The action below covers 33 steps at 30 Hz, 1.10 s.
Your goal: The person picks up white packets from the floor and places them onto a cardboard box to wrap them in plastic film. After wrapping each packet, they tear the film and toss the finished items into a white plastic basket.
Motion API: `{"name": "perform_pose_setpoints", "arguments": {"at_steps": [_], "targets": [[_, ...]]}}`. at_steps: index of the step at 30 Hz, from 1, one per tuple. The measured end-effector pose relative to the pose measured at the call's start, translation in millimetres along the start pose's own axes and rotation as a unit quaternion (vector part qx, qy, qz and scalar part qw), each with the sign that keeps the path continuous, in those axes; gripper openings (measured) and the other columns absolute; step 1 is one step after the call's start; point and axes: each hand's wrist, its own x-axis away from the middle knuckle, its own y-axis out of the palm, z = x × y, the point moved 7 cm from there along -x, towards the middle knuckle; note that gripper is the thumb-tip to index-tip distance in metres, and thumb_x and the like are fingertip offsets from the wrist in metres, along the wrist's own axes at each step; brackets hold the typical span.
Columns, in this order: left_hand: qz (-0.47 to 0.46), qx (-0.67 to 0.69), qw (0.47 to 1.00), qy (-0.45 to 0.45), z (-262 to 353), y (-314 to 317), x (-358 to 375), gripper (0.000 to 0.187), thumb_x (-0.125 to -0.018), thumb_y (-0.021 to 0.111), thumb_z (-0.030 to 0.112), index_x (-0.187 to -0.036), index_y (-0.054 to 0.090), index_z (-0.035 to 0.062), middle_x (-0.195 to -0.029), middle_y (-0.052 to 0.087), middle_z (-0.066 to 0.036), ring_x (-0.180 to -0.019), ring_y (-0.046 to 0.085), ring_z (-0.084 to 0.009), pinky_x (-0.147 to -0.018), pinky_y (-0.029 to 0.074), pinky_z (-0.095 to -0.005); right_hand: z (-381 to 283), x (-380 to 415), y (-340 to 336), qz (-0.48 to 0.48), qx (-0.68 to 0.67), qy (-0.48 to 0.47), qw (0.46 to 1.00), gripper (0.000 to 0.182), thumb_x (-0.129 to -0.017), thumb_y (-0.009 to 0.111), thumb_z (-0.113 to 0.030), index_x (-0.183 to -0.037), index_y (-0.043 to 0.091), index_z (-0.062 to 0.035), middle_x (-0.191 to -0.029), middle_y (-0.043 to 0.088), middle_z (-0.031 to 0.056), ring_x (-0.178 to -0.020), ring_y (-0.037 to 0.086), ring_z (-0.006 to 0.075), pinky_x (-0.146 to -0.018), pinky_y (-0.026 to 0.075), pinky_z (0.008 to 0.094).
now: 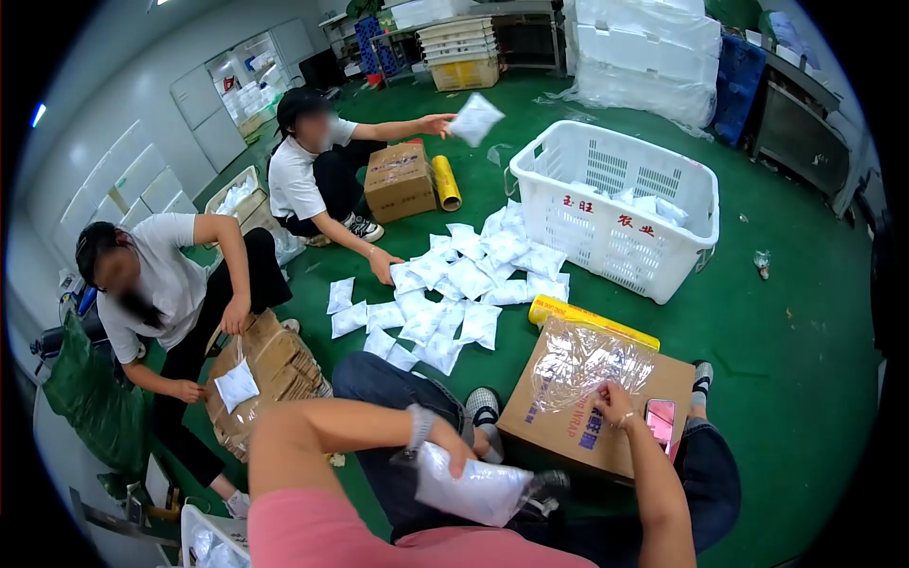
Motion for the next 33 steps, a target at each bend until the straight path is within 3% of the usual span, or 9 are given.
{"name": "perform_pose_setpoints", "arguments": {"at_steps": [5,9,12,20,23,25,27,28,33], "targets": [[0.002,0.314,0.942,0.119,-29,17,11,0.079,-0.071,0.062,0.024,-0.134,0.024,-0.0050,-0.127,0.043,-0.024,-0.117,0.043,-0.0349,-0.102,0.027,-0.0458,-87,61,-32,0.079,-0.053,-0.041,0.995,0.030,-0.087,0.050,-0.019,-0.110,0.053,-0.0008,-0.095,0.061,0.0176,-0.089,0.059,0.0280,-0.080,0.045,0.0341],[-0.121,0.405,0.886,0.190,22,62,-9,0.079,-0.070,0.059,0.031,-0.132,0.027,-0.0054,-0.124,0.044,-0.026,-0.115,0.044,-0.0370,-0.102,0.029,-0.0447,-240,125,-45,-0.107,-0.121,-0.052,0.986,0.042,-0.085,0.052,-0.027,-0.114,0.049,0.0021,-0.102,0.059,0.0220,-0.095,0.057,0.0347,-0.081,0.044,0.0369],[-0.020,0.327,0.927,0.181,14,39,-31,0.072,-0.072,0.059,0.032,-0.128,0.035,-0.0054,-0.117,0.051,-0.024,-0.107,0.052,-0.0334,-0.097,0.037,-0.0407,-255,135,-33,-0.111,-0.166,0.014,0.980,0.083,-0.065,0.073,-0.041,-0.119,0.036,0.0093,-0.095,0.058,0.0278,-0.089,0.059,0.0362,-0.080,0.046,0.0360],[0.320,0.005,0.936,0.149,52,-23,-20,0.067,-0.083,0.041,0.058,-0.105,0.057,-0.0030,-0.093,0.064,-0.013,-0.076,0.063,-0.0184,-0.063,0.051,-0.0308,-212,145,3,-0.114,-0.675,0.135,0.717,0.059,-0.075,0.067,-0.009,-0.124,0.036,-0.0028,-0.110,0.052,0.0100,-0.100,0.053,0.0213,-0.087,0.045,0.0335],[0.507,-0.221,0.833,-0.031,82,-11,68,0.075,-0.084,0.038,0.062,-0.111,0.051,-0.0071,-0.104,0.058,-0.022,-0.087,0.062,-0.0220,-0.062,0.050,-0.0331,-189,155,6,-0.048,-0.717,0.209,0.663,0.055,-0.078,0.061,-0.004,-0.126,0.034,-0.0060,-0.114,0.050,0.0121,-0.105,0.051,0.0227,-0.088,0.045,0.0374],[0.613,-0.578,0.510,0.173,103,45,79,0.058,-0.089,0.038,0.050,-0.096,0.057,-0.0051,-0.086,0.063,-0.020,-0.068,0.062,-0.0238,-0.061,0.049,-0.0317,-184,148,-15,0.033,-0.723,0.172,0.668,0.053,-0.080,0.057,-0.002,-0.126,0.034,-0.0067,-0.114,0.050,0.0131,-0.104,0.052,0.0247,-0.087,0.046,0.0402],[0.683,-0.450,0.476,0.322,103,70,60,0.056,-0.087,0.049,0.040,-0.116,0.041,-0.0079,-0.102,0.056,-0.025,-0.085,0.060,-0.0275,-0.076,0.047,-0.0307,-197,140,-25,0.015,-0.725,0.186,0.663,0.052,-0.079,0.057,-0.001,-0.125,0.034,-0.0042,-0.115,0.050,0.0147,-0.101,0.055,0.0267,-0.085,0.048,0.0393],[0.643,-0.332,0.625,0.292,103,69,40,0.061,-0.084,0.058,0.033,-0.122,0.034,-0.0077,-0.109,0.052,-0.025,-0.099,0.055,-0.0291,-0.087,0.042,-0.0296,-206,138,-24,-0.011,-0.733,0.178,0.656,0.051,-0.079,0.057,-0.002,-0.125,0.035,-0.0032,-0.116,0.050,0.0147,-0.102,0.055,0.0267,-0.086,0.047,0.0385],[0.346,0.168,0.797,0.466,80,29,-19,0.056,-0.082,0.063,0.021,-0.126,0.035,-0.0006,-0.115,0.052,-0.014,-0.104,0.055,-0.0225,-0.088,0.044,-0.0321,-229,133,-53,-0.006,-0.727,0.138,0.672,0.051,-0.081,0.054,-0.007,-0.127,0.033,0.0019,-0.125,0.044,0.0175,-0.115,0.045,0.0275,-0.097,0.037,0.0377]]}}
